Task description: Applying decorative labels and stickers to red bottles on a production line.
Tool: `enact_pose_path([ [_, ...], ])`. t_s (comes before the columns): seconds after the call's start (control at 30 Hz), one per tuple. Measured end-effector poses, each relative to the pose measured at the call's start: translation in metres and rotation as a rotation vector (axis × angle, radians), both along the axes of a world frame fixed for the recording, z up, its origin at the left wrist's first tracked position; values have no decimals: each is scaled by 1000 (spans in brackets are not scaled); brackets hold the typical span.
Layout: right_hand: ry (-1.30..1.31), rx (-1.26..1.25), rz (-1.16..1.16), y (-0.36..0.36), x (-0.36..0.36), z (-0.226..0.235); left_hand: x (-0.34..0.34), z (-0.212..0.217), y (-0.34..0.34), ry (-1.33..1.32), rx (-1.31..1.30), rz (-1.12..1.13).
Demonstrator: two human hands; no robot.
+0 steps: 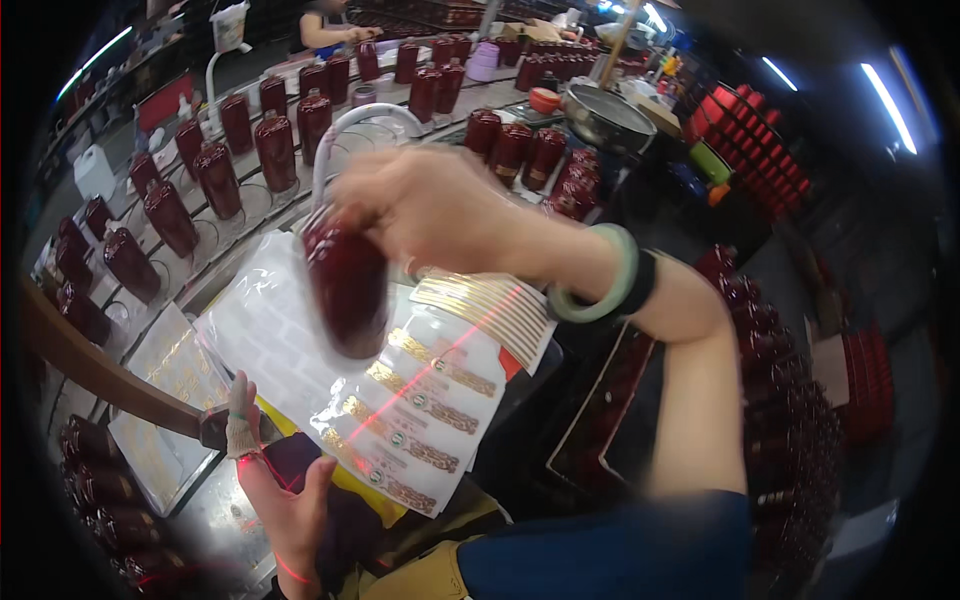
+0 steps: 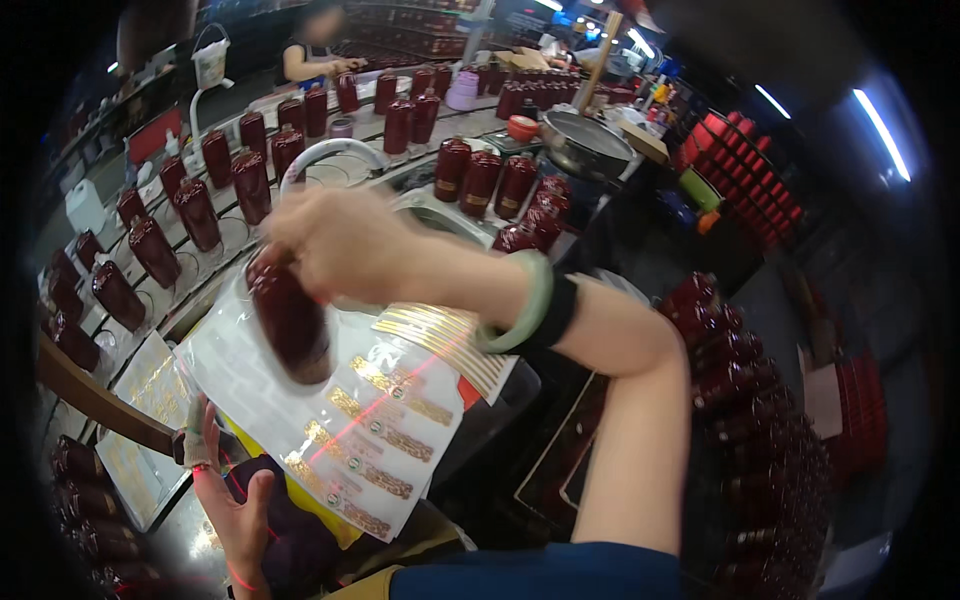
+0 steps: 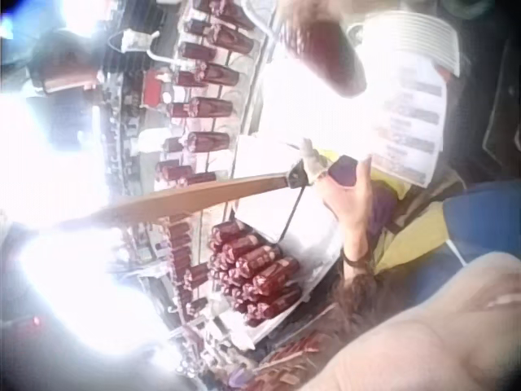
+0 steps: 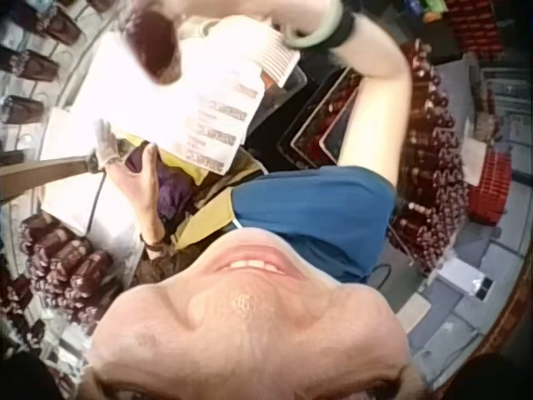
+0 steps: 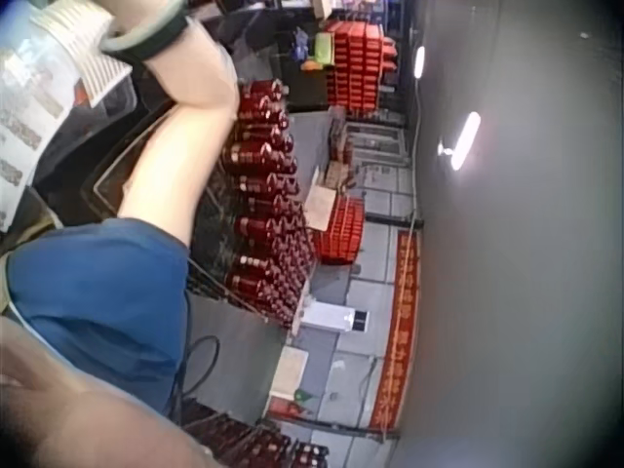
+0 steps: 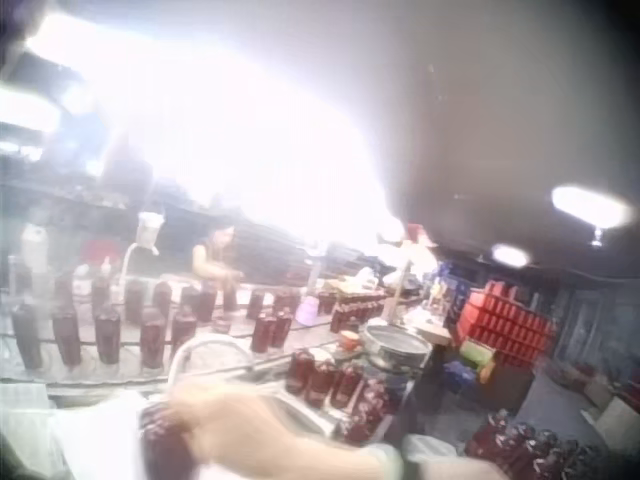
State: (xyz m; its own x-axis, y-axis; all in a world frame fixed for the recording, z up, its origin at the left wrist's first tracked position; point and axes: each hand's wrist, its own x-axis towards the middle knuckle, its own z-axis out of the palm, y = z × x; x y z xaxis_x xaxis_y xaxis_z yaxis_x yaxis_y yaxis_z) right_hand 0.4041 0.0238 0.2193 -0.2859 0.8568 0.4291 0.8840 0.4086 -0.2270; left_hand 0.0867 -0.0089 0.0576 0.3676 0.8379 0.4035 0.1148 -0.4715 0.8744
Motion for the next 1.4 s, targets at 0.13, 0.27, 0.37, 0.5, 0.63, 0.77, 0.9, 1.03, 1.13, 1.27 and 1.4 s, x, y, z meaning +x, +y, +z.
enact_pose_path([
  [0.13,288,-72,377,-5,-103,-34,-24,-8,-19,-18,13,76],
  [0.27,518,-168,497,3,-150,-60,-64,-28,-41,-59,-73,225],
  [0.37,482,-307,250,-10,-171,-86,-81,-40,-51,-247,-331,285],
  [0.5,764,-790,251,-41,-202,-148,-85,-47,-50,-637,-696,153],
  [0.63,1140,-709,285,-51,-221,-204,-80,-55,-52,-515,-668,152],
  [0.77,1118,-913,129,-48,-218,-215,-76,-53,-58,-433,-641,255],
  [0.9,1116,-946,105,-39,-216,-205,-77,-51,-42,-475,-786,268],
  [1.03,1197,-994,52,-33,-219,-200,-74,-59,-33,-481,-727,286],
  [1.13,1207,-947,69,-27,-216,-206,-71,-70,-29,-469,-683,283],
  [1.27,1060,-912,42,-25,-202,-221,-92,-71,-27,-151,-494,304],
  [1.4,926,-809,-35,-32,-177,-239,-108,-67,-46,32,-139,132],
])
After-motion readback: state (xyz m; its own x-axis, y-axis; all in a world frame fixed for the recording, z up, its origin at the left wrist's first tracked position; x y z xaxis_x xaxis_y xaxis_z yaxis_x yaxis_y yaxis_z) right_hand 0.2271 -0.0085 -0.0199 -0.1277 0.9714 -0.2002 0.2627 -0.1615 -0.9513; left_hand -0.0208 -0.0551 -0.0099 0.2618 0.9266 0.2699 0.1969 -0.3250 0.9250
